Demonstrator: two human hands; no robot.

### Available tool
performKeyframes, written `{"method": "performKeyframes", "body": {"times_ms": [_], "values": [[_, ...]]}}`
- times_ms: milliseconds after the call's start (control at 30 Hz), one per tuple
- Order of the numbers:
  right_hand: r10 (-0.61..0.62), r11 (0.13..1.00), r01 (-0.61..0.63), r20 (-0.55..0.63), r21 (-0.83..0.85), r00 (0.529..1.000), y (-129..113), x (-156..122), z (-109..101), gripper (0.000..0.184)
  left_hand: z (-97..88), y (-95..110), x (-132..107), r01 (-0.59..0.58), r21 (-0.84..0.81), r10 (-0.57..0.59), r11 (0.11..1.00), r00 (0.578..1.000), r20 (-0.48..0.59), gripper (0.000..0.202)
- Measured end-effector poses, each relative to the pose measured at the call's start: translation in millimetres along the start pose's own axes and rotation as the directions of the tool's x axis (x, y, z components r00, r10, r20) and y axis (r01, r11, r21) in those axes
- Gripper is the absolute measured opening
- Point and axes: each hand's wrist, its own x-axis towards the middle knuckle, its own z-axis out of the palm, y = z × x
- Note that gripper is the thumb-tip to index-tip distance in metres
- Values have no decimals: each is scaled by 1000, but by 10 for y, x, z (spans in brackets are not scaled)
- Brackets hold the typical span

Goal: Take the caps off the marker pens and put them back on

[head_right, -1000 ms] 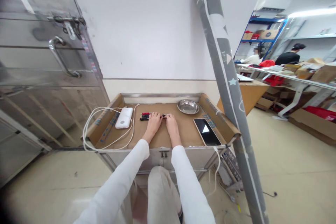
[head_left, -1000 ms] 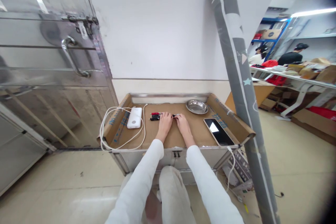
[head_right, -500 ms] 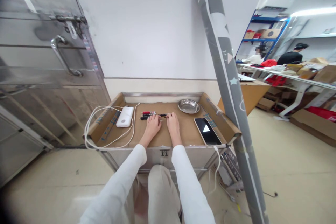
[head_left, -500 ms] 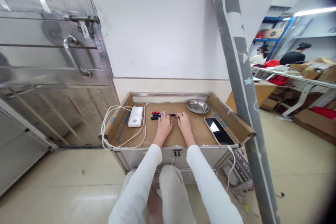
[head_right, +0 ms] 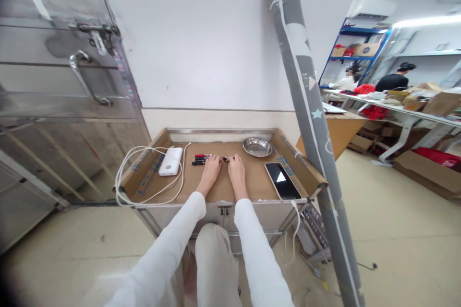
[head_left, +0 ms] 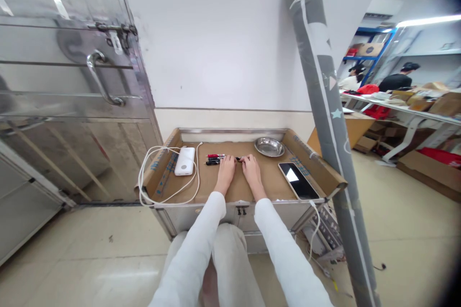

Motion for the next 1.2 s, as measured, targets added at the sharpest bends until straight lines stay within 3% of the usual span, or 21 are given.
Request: {"method": "performKeyframes", "body": {"times_ms": [167,567,800,967,1067,1200], "values": [[20,998,-20,-14,-58,1000,-28,-1,-16,22,4,18,35,24,51,-23,998,1000,-13,14],[108,982,-91,96,-167,990,-83,-21,-74,26,13,45,95,91,219,-90,972,996,-14,21],[126,981,-107,111,-161,986,-81,-5,-55,26,44,34,83,60,189,-58,980,998,-16,26],[118,984,-97,136,-151,984,-93,-3,-81,27,-32,58,19,71,130,-68,989,997,-24,25],[118,984,-98,133,-145,984,-103,-13,-91,28,-94,67,-42,172,150,-159,974,982,-97,27],[104,987,-85,138,-133,985,-106,-33,-92,31,-137,46,-134,390,190,-348,901,911,-222,29]]}}
